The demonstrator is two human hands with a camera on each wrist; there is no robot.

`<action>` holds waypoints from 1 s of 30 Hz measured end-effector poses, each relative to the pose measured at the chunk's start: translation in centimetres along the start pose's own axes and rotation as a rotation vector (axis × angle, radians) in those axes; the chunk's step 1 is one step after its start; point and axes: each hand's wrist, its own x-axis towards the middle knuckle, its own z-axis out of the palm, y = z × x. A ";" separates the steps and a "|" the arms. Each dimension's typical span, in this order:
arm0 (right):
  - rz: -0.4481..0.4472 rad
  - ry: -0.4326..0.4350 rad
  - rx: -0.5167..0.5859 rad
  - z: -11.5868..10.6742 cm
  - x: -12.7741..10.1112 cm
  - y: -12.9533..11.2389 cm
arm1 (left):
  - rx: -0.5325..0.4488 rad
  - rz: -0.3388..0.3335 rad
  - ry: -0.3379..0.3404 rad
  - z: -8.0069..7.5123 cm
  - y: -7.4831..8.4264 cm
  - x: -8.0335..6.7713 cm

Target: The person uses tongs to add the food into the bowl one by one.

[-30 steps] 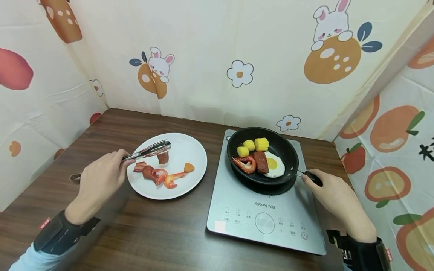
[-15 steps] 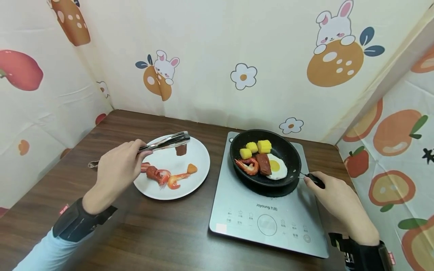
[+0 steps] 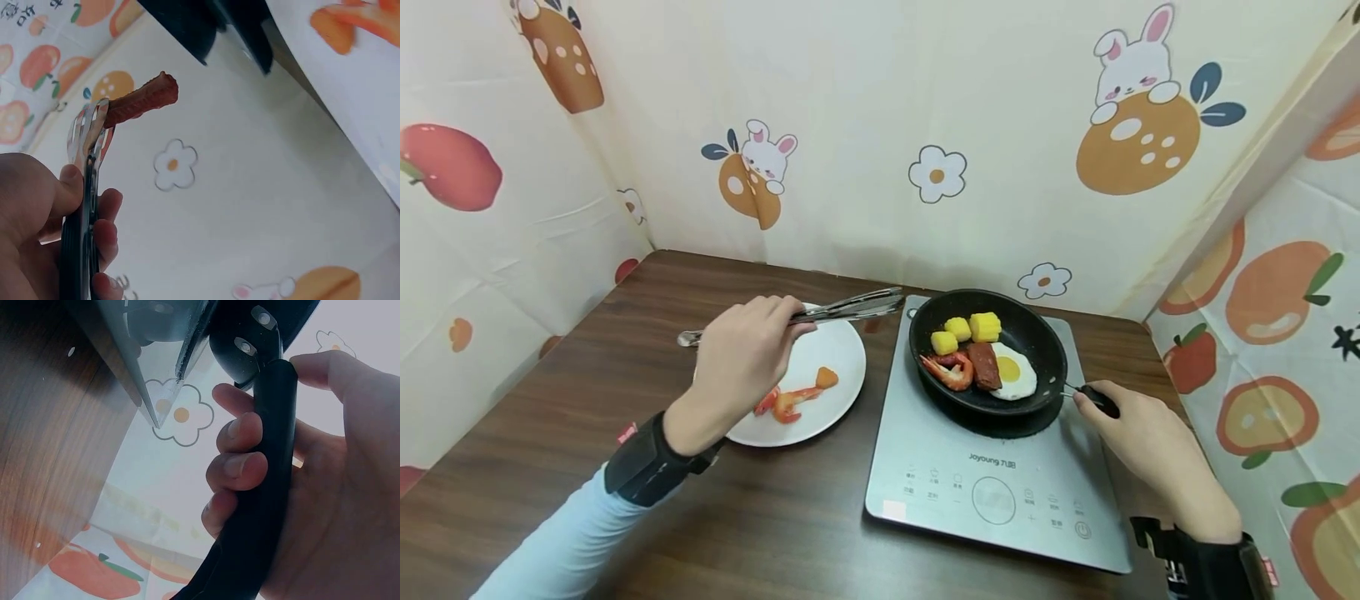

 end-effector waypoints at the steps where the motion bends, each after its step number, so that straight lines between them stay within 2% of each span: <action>1: -0.001 -0.003 0.001 0.0 0.0 0.0 | 0.004 0.015 0.012 0.3 0.4 0.0; 8: 0.005 -0.006 0.007 0.1 0.0 0.1 | 0.030 0.082 0.085 1.8 2.5 0.3; 18: 0.009 -0.003 0.002 0.1 0.0 0.1 | 0.025 0.137 0.071 4.0 4.6 0.7; 23: 0.012 -0.010 0.007 0.2 0.0 0.0 | 0.051 0.153 0.078 5.1 5.1 0.5; 26: 0.017 -0.011 0.013 0.2 0.1 -0.1 | 0.055 0.164 0.047 5.5 5.2 0.3; 30: 0.022 -0.010 0.011 0.0 0.0 -0.1 | 0.022 0.166 -0.048 5.7 5.3 0.1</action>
